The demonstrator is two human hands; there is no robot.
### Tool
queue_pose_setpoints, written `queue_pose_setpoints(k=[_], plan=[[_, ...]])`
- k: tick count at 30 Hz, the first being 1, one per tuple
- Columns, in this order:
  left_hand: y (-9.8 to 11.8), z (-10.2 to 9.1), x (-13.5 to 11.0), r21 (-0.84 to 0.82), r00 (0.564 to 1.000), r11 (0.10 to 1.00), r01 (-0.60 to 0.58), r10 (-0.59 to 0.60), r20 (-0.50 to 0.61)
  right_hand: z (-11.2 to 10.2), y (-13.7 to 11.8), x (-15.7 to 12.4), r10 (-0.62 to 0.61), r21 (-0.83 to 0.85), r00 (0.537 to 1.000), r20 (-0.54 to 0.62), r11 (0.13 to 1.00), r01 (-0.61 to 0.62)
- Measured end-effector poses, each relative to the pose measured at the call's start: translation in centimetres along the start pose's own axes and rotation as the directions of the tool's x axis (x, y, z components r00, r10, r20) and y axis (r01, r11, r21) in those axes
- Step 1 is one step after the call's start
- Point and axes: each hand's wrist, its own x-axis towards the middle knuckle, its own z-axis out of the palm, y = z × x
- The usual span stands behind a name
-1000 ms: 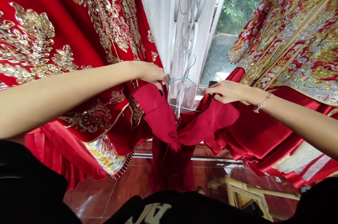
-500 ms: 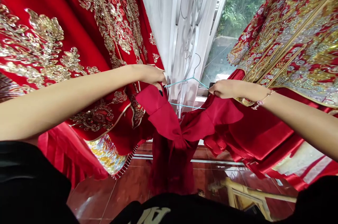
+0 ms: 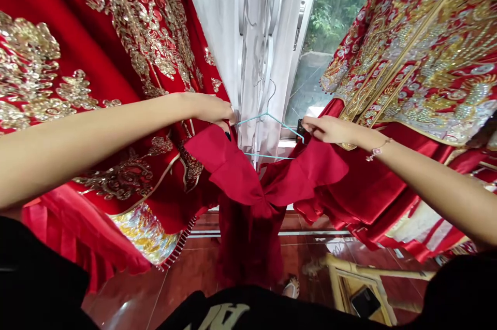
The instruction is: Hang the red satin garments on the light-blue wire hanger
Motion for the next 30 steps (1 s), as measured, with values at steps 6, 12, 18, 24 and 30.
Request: queue_pose_setpoints(k=[6, 12, 18, 24, 30], plan=[[0.5, -0.4, -0.5, 0.035, 0.999, 0.999, -0.015, 0.013, 0.047, 0.2, 0.6, 2.5, -0.099, 0.085, 0.995, -0.004, 0.991, 0.099], [1.2, -1.2, 1.0, -0.124, 0.979, 0.983, -0.135, 0.114, -0.166, 0.3, -1.1, 5.4, -0.194, 0.191, 0.951, -0.239, 0.951, 0.242], [2.9, 3.1, -1.8, -0.337, 0.813, 0.94, -0.048, -0.159, -0.56, 1.8, -0.8, 4.0, 0.06, 0.409, 0.727, -0.684, 0.856, 0.315], [4.1, 9.4, -3.6, -0.431, 0.784, 0.83, 0.354, -0.514, -0.347, 10.4, 5.3, 0.5, 0.473, 0.623, 0.688, -0.55, 0.781, -0.038], [4.2, 9.7, -3.2, -0.277, 0.789, 0.824, 0.494, -0.558, -0.257, 15.8, 6.7, -2.2, 0.805, 0.814, 0.514, -0.295, 0.494, -0.307]])
